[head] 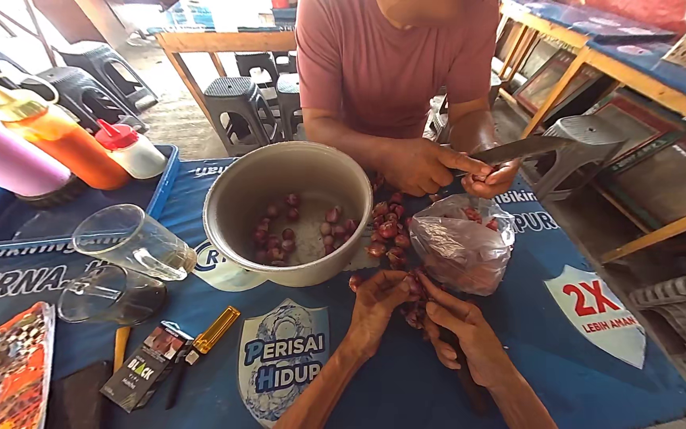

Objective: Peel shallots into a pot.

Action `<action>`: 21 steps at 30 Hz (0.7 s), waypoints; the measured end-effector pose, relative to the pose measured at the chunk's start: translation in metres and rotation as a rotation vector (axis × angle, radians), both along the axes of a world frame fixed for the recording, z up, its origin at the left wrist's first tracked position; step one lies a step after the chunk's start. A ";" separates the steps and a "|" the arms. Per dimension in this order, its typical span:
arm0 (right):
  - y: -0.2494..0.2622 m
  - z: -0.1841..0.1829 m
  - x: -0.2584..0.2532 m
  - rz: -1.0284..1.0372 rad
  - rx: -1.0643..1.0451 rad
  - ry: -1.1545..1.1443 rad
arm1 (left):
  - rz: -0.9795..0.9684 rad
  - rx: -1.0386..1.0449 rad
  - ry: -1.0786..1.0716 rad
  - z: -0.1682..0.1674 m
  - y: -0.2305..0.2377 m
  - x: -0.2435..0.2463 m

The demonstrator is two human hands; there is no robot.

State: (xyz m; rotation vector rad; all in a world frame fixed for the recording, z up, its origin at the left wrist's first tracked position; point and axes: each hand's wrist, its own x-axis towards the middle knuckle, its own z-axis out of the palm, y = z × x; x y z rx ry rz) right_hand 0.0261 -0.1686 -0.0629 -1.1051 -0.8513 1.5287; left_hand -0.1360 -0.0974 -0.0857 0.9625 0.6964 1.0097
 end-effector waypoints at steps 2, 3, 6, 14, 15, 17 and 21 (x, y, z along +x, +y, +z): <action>0.001 0.000 0.003 0.026 -0.060 0.129 | -0.012 0.009 -0.005 -0.001 0.001 -0.001; 0.001 -0.001 0.006 0.044 -0.089 0.232 | -0.020 0.015 -0.009 -0.001 0.001 -0.001; 0.004 -0.003 0.014 0.147 -0.117 0.472 | -0.036 0.019 -0.022 -0.002 0.002 -0.002; 0.001 -0.001 0.007 0.138 -0.020 0.158 | -0.004 0.060 0.024 0.001 0.002 -0.002; 0.000 -0.001 0.006 0.118 -0.016 0.113 | -0.001 0.062 0.034 0.002 0.002 -0.002; 0.000 -0.001 0.004 0.084 -0.004 0.061 | 0.008 0.068 0.046 0.001 0.001 -0.002; 0.000 -0.001 0.000 0.007 -0.011 0.025 | 0.009 0.090 0.071 0.000 0.000 -0.002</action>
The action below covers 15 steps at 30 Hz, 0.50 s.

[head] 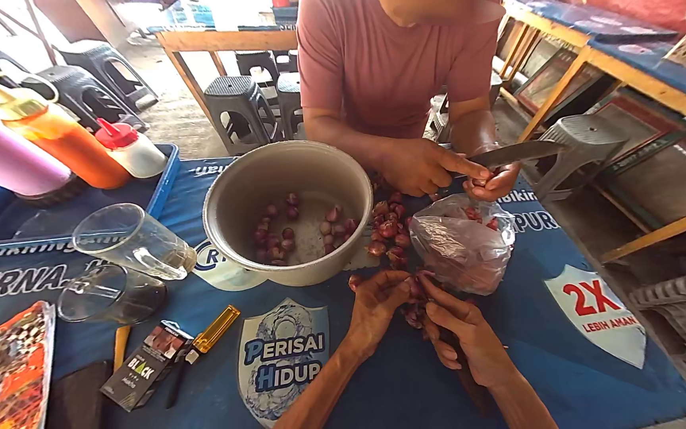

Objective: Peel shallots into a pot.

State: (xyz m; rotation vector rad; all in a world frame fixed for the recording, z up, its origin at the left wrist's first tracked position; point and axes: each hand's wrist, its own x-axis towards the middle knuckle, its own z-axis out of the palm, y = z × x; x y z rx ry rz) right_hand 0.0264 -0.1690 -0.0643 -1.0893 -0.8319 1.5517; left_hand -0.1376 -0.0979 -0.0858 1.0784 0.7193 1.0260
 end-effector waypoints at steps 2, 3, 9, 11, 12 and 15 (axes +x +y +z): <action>-0.001 0.001 0.001 0.001 -0.029 0.039 | -0.013 0.001 0.002 0.000 0.001 0.000; -0.001 0.002 0.003 0.008 -0.047 0.085 | -0.020 -0.001 -0.003 0.000 0.001 -0.001; 0.001 0.000 0.009 0.059 -0.108 0.340 | -0.042 -0.005 -0.032 0.000 0.002 -0.001; 0.000 0.000 0.005 0.002 -0.093 0.274 | -0.044 -0.013 -0.015 0.001 0.001 0.001; 0.000 0.001 0.003 -0.019 -0.083 0.229 | -0.051 -0.004 -0.001 0.002 0.000 0.001; -0.001 0.002 -0.001 -0.044 -0.058 0.124 | -0.045 0.018 0.028 0.002 -0.001 0.001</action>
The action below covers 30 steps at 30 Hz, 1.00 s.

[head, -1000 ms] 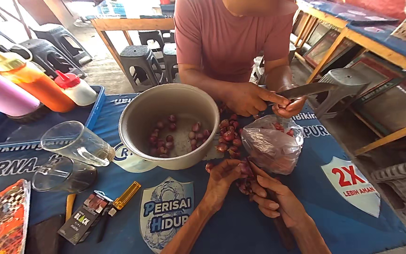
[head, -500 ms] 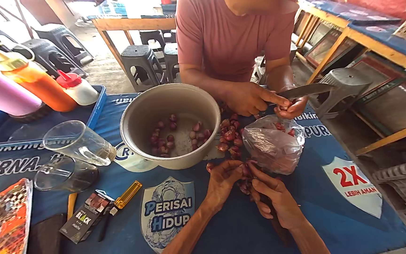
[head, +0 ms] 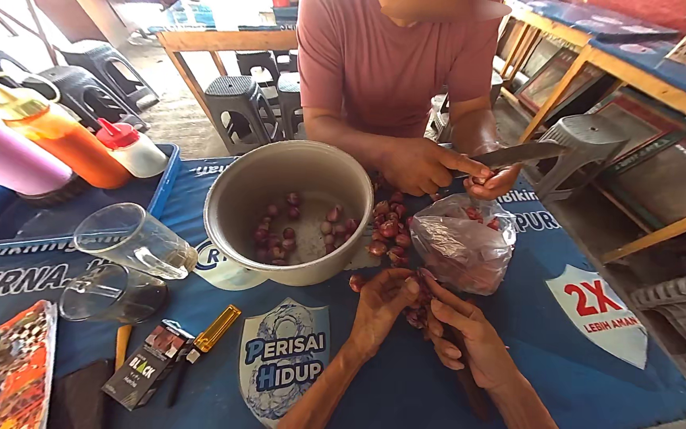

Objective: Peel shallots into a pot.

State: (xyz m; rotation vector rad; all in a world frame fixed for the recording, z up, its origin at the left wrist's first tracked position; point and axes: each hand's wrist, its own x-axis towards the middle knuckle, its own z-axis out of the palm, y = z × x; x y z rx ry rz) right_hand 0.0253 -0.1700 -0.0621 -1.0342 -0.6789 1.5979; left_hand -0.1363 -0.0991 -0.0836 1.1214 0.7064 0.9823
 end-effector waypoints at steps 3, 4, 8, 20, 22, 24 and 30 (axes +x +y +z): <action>0.000 -0.001 0.002 0.049 0.001 0.074 | 0.046 0.026 -0.017 -0.002 -0.001 0.001; 0.000 -0.002 0.004 0.072 -0.009 0.145 | 0.043 0.040 -0.027 -0.003 -0.001 0.001; 0.002 -0.007 0.012 0.176 0.005 0.398 | 0.020 0.059 -0.060 -0.004 0.001 0.000; -0.002 -0.002 0.004 0.139 0.123 -0.083 | 0.096 0.082 -0.033 -0.001 0.000 -0.001; -0.001 -0.003 0.004 0.154 0.139 -0.089 | 0.108 0.102 -0.033 -0.002 0.001 -0.002; -0.001 -0.002 0.004 0.147 0.130 -0.096 | 0.123 0.112 -0.035 -0.002 0.001 -0.002; -0.001 0.000 0.001 0.097 0.123 -0.203 | 0.161 0.139 -0.008 -0.003 0.000 0.000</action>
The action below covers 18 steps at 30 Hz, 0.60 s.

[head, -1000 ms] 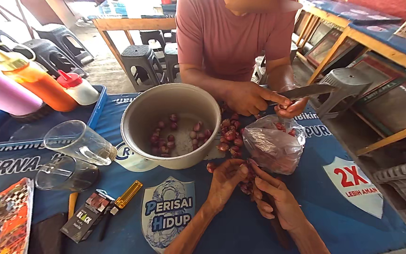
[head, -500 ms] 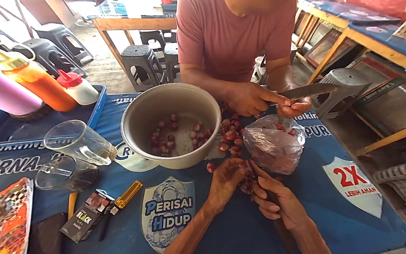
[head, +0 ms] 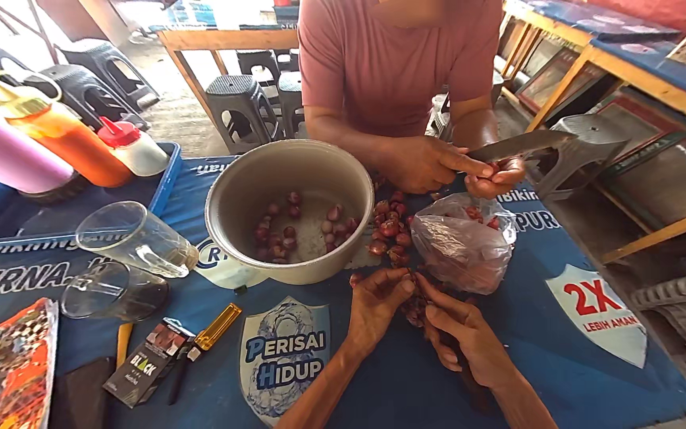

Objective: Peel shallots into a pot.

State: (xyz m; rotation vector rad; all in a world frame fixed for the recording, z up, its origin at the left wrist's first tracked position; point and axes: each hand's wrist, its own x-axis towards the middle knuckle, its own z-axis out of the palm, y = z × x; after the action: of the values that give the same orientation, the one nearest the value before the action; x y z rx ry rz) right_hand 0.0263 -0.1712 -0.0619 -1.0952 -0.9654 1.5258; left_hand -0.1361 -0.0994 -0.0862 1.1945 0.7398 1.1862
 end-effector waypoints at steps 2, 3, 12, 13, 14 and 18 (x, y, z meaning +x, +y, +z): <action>0.000 -0.001 0.000 -0.012 0.008 -0.012 | -0.002 -0.003 0.006 0.000 0.000 0.000; 0.000 -0.001 0.001 -0.014 0.006 -0.011 | -0.005 -0.004 0.008 0.000 0.000 0.000; 0.002 -0.001 0.010 0.062 -0.178 0.334 | -0.051 0.049 0.027 -0.002 0.002 -0.002; 0.002 -0.001 0.010 0.072 -0.159 0.317 | -0.049 0.051 0.032 -0.001 0.002 -0.002; 0.001 -0.002 0.010 0.084 -0.133 0.288 | -0.046 0.052 0.038 -0.001 0.001 -0.002; 0.001 -0.002 0.007 0.103 -0.054 0.159 | -0.031 0.074 0.072 -0.003 0.000 -0.002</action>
State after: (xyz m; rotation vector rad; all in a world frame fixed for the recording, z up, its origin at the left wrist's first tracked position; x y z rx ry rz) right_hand 0.0338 -0.1700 -0.0637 -0.9581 -0.8871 1.7040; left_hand -0.1378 -0.0995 -0.0894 1.3110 0.7341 1.1580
